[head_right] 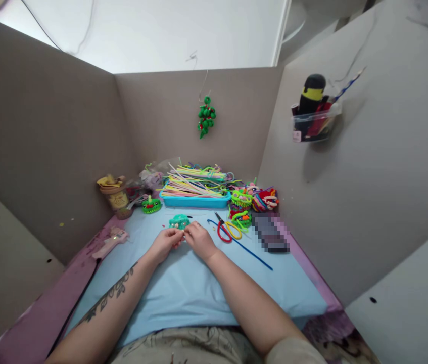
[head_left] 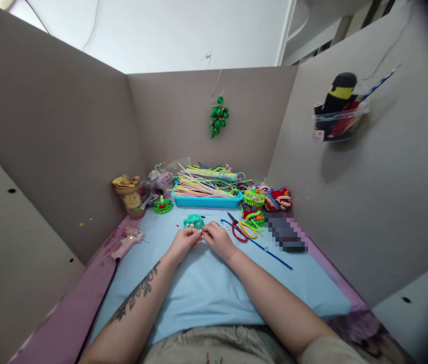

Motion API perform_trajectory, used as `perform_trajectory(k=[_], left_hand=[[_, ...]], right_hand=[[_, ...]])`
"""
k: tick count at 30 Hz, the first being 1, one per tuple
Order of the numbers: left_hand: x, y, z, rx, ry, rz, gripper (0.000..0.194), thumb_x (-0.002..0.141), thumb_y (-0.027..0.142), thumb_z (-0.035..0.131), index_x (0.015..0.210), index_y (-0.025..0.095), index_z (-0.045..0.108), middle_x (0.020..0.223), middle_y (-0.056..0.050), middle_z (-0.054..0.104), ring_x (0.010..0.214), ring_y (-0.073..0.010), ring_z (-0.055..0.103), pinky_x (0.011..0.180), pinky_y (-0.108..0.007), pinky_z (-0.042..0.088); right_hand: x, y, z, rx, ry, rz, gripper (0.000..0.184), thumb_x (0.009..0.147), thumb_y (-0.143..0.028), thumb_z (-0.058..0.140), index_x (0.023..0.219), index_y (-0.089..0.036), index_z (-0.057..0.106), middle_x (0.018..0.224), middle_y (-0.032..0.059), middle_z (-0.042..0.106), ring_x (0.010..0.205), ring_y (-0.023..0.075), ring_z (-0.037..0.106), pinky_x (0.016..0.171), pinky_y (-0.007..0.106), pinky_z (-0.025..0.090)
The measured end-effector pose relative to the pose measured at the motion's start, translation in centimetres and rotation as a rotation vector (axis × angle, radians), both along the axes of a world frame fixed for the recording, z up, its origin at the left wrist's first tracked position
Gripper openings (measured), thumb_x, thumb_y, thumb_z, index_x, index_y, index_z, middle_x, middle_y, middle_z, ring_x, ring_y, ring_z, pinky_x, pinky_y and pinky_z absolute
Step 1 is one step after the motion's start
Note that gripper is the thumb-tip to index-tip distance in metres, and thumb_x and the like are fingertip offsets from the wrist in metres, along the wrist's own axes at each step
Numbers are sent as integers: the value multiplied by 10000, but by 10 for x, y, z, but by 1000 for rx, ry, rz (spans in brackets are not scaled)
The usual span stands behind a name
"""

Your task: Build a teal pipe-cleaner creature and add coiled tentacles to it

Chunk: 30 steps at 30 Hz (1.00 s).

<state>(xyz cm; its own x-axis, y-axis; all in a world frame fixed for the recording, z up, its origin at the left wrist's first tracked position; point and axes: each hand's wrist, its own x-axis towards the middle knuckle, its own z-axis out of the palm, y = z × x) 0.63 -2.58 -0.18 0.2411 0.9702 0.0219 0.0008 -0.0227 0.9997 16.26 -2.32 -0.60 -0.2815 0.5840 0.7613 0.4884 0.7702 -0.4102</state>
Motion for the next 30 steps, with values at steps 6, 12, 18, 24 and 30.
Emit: perform_trajectory(k=[6, 12, 18, 24, 30], left_hand=[[0, 0, 1, -96, -40, 34, 408, 652, 512, 676, 631, 115, 587, 545, 3, 532, 445, -64, 409, 446, -199, 265], [1, 1, -1, -41, -54, 10, 365, 699, 491, 636, 662, 138, 553, 551, 35, 485, 458, -65, 382, 466, -203, 269], [2, 2, 0, 198, 111, 30, 321, 777, 459, 542, 675, 154, 550, 542, 43, 456, 486, -87, 380, 485, -212, 283], [4, 0, 5, 225, 185, 134, 272, 761, 402, 536, 629, 164, 535, 509, 44, 452, 483, -99, 383, 496, -219, 295], [5, -3, 9, 267, 227, 158, 242, 744, 354, 536, 592, 165, 541, 509, 34, 486, 515, -112, 433, 534, -227, 339]], right_hand=[[0, -4, 3, 102, -148, 11, 187, 894, -158, 420, 861, -184, 602, 804, 72, 590, 772, 187, 570, 710, 311, 497], [-1, -5, 2, 9, 32, 19, 181, 873, -145, 461, 861, -188, 636, 807, 61, 611, 803, 177, 579, 746, 303, 491], [-3, -5, 1, -121, 165, -12, 139, 841, -185, 525, 820, -195, 662, 763, 48, 619, 752, 175, 587, 706, 297, 484], [-4, -6, 3, -120, 173, -6, 136, 825, -188, 537, 785, -193, 667, 738, 46, 624, 726, 172, 588, 683, 294, 482], [-7, -6, 2, -162, 256, -36, 125, 778, -182, 554, 721, -187, 665, 704, 34, 620, 651, 151, 577, 626, 271, 482]])
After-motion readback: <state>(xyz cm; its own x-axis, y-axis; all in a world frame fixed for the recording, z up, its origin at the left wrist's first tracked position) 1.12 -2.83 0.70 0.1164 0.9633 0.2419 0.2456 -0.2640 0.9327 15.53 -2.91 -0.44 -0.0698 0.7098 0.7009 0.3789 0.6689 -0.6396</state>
